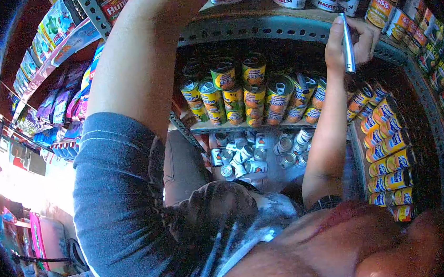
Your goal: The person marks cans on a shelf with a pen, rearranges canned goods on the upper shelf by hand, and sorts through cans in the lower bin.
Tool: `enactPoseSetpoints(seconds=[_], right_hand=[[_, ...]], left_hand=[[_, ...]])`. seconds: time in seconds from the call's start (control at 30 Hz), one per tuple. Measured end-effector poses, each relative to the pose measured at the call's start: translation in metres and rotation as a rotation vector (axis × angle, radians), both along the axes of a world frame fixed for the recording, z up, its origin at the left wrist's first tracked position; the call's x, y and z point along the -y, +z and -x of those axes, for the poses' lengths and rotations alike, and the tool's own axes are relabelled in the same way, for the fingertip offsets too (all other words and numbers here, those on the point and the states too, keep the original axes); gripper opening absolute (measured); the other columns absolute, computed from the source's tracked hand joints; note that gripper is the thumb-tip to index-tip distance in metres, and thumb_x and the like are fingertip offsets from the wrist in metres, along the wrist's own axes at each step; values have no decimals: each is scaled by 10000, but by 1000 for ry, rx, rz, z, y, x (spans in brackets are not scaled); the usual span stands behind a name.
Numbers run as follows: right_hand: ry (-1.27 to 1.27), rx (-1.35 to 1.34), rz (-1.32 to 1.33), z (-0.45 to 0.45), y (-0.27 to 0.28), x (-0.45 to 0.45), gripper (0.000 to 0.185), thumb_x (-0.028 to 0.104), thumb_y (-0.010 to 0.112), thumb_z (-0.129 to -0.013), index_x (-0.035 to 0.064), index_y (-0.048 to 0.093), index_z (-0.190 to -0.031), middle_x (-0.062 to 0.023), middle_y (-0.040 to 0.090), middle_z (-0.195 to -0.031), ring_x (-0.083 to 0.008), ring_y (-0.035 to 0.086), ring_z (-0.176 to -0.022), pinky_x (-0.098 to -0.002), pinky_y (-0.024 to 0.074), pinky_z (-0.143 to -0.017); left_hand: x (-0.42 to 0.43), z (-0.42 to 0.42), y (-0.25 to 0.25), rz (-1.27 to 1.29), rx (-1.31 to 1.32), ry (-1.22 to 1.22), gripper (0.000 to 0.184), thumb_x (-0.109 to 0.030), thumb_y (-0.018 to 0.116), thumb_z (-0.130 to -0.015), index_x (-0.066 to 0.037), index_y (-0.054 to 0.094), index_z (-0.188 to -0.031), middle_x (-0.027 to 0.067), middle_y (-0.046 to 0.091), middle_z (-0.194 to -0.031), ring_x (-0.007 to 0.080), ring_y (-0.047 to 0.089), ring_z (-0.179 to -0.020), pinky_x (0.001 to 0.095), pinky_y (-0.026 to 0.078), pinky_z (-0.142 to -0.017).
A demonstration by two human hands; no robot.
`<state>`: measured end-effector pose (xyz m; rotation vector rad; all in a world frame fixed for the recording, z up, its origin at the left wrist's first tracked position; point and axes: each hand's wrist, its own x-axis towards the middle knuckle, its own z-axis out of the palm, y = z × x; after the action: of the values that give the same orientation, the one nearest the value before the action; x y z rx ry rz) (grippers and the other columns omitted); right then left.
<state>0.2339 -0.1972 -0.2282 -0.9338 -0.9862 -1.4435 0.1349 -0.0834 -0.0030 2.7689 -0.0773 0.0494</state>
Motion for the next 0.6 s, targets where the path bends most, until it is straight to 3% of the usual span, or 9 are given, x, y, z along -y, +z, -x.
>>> enactPoseSetpoints(seconds=[0.03, 0.13, 0.23, 0.43, 0.6], right_hand=[[0, 0, 0, 0, 0, 0, 188, 187, 770, -802, 65, 634, -847, -104, 622, -836, -286, 590, -799, -397, 492, -727], [-6, 12, -9, 0, 0, 0, 191, 195, 770, -803, 64, 636, -843, -106, 615, -837, -288, 591, -798, -398, 494, -731], [-19, -6, 7, -1, -1, 1, 218, 179, 800, -811, 50, 631, -858, -88, 658, -839, -259, 596, -796, -366, 494, -732], [-4, -2, -6, 0, -1, 1, 225, 198, 796, -820, 52, 632, -868, -95, 640, -861, -257, 596, -796, -359, 487, -707], [20, -15, 29, 3, -2, 3, 190, 147, 777, -802, 76, 622, -886, -86, 623, -873, -265, 577, -810, -371, 474, -716]], left_hand=[[-1, -2, 1, -43, -5, 18, 926, -421, 892, -718, -143, 475, -1497, 117, 452, -1544, 338, 409, -1384, 491, 355, -1122], [-4, -5, -2, 230, -176, 7, 949, -447, 902, -692, -144, 488, -1491, 128, 455, -1538, 350, 404, -1386, 498, 352, -1123], [6, 10, -3, 85, -25, 36, 949, -460, 904, -683, -147, 499, -1483, 134, 465, -1529, 352, 411, -1382, 501, 351, -1124], [-1, -13, -4, 42, 41, 151, 980, -491, 916, -646, -143, 516, -1470, 145, 469, -1525, 361, 413, -1383, 513, 352, -1119], [15, 24, -4, -63, 143, 66, 1015, -518, 924, -611, -136, 525, -1463, 155, 465, -1527, 367, 415, -1380, 525, 351, -1118]])
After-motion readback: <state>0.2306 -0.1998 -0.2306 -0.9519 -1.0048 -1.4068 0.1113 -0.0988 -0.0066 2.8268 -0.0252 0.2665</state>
